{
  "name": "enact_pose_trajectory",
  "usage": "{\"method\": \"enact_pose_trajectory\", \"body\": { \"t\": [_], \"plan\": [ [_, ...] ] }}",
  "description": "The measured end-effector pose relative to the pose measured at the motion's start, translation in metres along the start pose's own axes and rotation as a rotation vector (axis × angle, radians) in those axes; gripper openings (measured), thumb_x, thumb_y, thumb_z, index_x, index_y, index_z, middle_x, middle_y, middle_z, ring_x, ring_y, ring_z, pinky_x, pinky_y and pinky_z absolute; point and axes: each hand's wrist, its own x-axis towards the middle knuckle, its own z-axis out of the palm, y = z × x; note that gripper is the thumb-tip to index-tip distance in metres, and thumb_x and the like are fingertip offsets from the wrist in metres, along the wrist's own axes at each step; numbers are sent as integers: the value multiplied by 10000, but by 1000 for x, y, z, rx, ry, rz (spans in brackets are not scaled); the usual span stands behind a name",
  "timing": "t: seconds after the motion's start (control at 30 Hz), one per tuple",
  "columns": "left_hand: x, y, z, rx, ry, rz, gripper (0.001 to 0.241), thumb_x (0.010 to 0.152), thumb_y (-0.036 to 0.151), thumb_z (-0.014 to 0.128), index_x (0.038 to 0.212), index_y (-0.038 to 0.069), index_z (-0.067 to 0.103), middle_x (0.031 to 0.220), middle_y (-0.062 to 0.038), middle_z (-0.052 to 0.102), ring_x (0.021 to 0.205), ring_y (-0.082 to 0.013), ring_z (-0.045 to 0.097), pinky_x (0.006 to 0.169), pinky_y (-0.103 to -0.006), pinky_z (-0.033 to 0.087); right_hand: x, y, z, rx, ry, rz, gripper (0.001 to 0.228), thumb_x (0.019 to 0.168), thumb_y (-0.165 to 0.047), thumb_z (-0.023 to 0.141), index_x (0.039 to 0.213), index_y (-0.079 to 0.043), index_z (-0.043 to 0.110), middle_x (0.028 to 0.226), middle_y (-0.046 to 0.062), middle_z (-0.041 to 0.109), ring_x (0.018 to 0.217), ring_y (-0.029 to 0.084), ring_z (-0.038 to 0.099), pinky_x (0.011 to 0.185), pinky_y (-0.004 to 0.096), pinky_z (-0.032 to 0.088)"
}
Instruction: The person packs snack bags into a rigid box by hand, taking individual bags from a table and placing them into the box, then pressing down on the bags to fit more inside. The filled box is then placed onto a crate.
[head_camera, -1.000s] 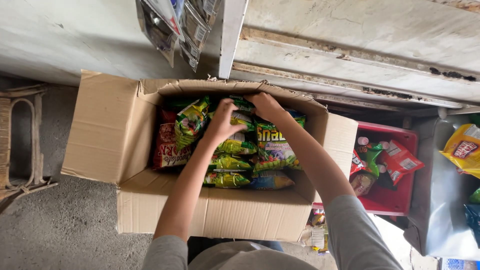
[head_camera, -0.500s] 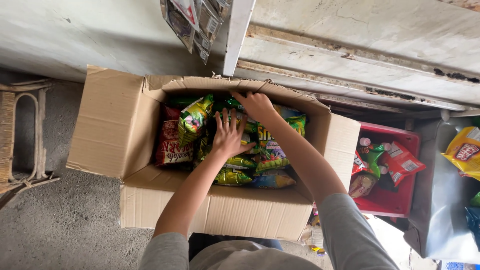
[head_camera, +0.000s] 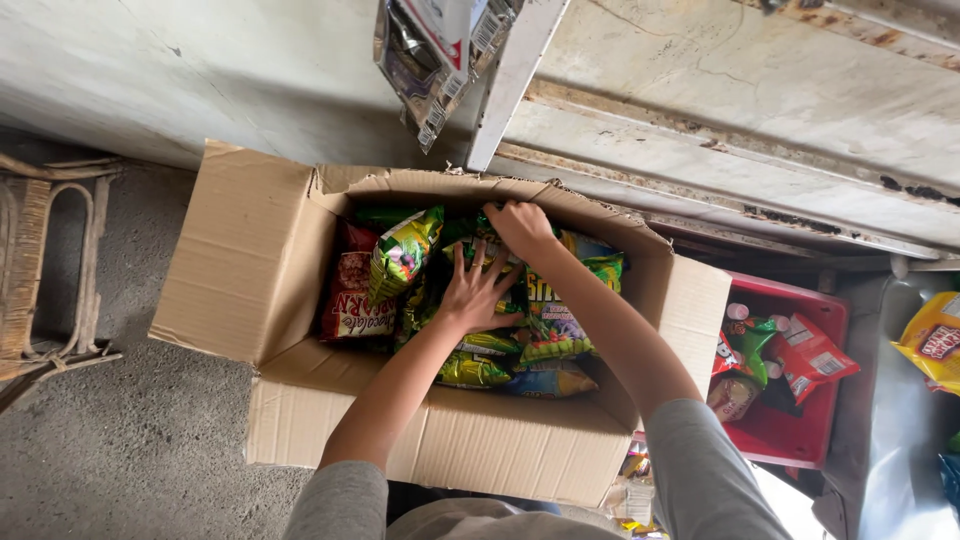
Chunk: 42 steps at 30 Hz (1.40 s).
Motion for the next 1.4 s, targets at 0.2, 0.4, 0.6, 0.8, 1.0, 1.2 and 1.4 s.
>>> {"method": "enact_pose_trajectory", "body": {
  "t": [0.2, 0.4, 0.6, 0.8, 1.0, 1.2, 1.4],
  "plan": [
    [4, -1, 18, -23, 18, -2, 1042, 794, 931, 352, 1610, 286, 277, 1670, -136, 211, 1450, -556, 224, 1054, -871, 125, -48, 13, -58, 242, 164, 46, 410, 803, 26, 630, 1200, -62, 585, 999, 236, 667, 882, 430, 695, 724, 495, 584],
    [5, -3, 8, -2, 76, -27, 1048, 809, 904, 389, 1632, 263, 276, 1584, -135, 355, 1399, -526, 387, 1079, -837, 173, -70, 24, -37, 654, 410, 77, 430, 639, 123, 612, 1031, -42, 546, 1099, 229, 626, 993, 507, 616, 802, 539, 519],
    [3, -2, 3, -33, 31, -38, 1038, 800, 900, 436, 1577, 215, 358, 1562, -152, 378, 1392, -479, 413, 1083, -825, 171, -55, 31, 3, 680, 300, 173, 422, 672, 79, 644, 1068, -50, 572, 980, 235, 681, 1004, 493, 630, 852, 529, 518],
    [8, -4, 0, -99, -67, -74, 1049, 816, 889, 442, 1575, 168, 384, 1575, -165, 368, 1431, -452, 379, 1106, -785, 173, -48, 28, -45, 566, -123, 256, 635, 678, -223, 845, 1185, -30, 515, 962, 260, 683, 952, 468, 666, 800, 529, 536],
    [11, -1, -9, -105, -65, -70, 959, 850, 837, 433, 1535, 167, 385, 1636, -121, 302, 1490, -411, 288, 1149, -774, 94, -33, -20, -99, 171, -180, 208, 882, 753, -611, 853, 1300, -9, 512, 937, 209, 707, 904, 367, 708, 759, 458, 577],
    [9, 1, -2, -119, 22, -86, 1082, 787, 813, 519, 1561, 76, 348, 1581, -117, 369, 1479, -380, 295, 1125, -793, 91, 8, -33, -8, -104, 153, 91, 465, 868, -155, 746, 1299, -94, 585, 1017, 186, 681, 784, 324, 735, 635, 403, 604],
    [5, 2, -27, -135, -43, -113, 1013, 787, 782, 579, 1489, 65, 439, 1535, -161, 456, 1432, -413, 358, 1118, -770, 180, -25, -12, -20, 177, 190, 158, 532, 713, -95, 700, 1237, -151, 626, 1067, 220, 643, 727, 397, 719, 625, 477, 595]
  ]
}}
